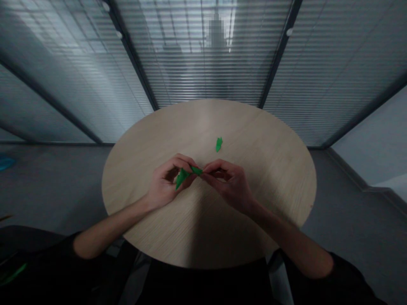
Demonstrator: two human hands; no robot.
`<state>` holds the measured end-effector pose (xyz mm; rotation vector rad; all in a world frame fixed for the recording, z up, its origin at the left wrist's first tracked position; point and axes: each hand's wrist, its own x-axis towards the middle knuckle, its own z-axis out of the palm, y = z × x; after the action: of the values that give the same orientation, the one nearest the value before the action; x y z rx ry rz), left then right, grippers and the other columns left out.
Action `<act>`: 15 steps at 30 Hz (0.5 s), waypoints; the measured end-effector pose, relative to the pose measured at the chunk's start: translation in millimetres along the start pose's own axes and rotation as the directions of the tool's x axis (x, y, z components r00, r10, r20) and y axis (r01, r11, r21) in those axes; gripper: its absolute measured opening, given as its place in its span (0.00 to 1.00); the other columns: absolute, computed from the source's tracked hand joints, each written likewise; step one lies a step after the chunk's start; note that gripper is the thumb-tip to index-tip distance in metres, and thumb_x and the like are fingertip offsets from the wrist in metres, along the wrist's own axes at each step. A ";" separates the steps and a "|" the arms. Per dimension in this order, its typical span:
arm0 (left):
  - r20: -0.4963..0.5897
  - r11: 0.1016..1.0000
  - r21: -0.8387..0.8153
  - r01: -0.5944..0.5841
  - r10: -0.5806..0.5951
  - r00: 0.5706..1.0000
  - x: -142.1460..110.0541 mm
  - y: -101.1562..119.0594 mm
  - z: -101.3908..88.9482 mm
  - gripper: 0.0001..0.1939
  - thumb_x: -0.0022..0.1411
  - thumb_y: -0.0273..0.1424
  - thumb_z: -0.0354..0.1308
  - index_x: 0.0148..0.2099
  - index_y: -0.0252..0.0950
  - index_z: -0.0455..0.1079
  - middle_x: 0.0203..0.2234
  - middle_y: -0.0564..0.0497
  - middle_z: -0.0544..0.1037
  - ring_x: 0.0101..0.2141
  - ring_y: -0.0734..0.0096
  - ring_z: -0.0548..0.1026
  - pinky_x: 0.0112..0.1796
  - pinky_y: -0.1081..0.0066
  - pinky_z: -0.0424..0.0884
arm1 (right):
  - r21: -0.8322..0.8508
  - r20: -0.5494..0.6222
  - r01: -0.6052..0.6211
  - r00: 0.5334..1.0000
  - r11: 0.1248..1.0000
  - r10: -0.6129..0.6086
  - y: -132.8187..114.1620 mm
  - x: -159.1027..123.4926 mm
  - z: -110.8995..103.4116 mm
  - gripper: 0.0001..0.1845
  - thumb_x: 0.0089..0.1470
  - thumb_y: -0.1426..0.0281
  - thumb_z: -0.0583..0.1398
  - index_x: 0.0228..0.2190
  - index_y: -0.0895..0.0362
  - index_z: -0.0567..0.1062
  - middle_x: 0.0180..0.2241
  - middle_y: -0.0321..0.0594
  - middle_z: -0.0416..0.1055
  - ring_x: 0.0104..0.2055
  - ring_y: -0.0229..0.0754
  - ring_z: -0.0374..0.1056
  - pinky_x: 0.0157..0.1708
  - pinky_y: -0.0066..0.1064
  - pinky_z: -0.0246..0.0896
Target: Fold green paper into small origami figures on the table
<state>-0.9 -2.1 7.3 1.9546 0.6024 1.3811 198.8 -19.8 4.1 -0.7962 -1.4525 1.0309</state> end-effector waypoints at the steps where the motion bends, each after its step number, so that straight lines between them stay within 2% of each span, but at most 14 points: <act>1: 0.002 1.000 -0.003 -0.002 0.002 1.000 -0.1 -0.2 -0.1 0.06 0.62 0.27 0.66 0.40 0.38 0.72 0.39 0.46 0.78 0.40 0.68 0.78 0.41 0.66 0.75 | 0.005 0.000 -0.003 1.000 1.000 0.003 0.2 0.0 0.0 0.08 0.50 0.67 0.73 0.30 0.54 0.80 0.32 0.37 0.79 0.33 0.38 0.77 0.36 0.29 0.77; 7: 0.041 0.998 -0.044 0.037 -0.035 0.999 -0.6 1.6 3.0 0.07 0.62 0.28 0.66 0.40 0.38 0.71 0.40 0.46 0.78 0.41 0.67 0.79 0.42 0.66 0.76 | -0.005 0.009 0.007 1.000 1.000 -0.007 -2.8 -0.1 0.5 0.07 0.51 0.66 0.72 0.30 0.54 0.81 0.32 0.39 0.80 0.35 0.40 0.78 0.37 0.31 0.78; 15: -0.007 0.997 -0.035 0.073 -0.074 0.997 -0.9 4.0 4.3 0.05 0.62 0.26 0.65 0.38 0.37 0.71 0.36 0.47 0.78 0.36 0.70 0.77 0.37 0.68 0.74 | -0.011 0.012 -0.024 1.000 1.000 0.024 -2.8 -1.1 1.2 0.06 0.50 0.68 0.72 0.31 0.55 0.81 0.30 0.37 0.80 0.31 0.37 0.77 0.34 0.27 0.76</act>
<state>2.9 -6.5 8.8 1.8814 0.6433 1.3464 198.0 -22.1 6.3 -0.8180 -1.4632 1.0483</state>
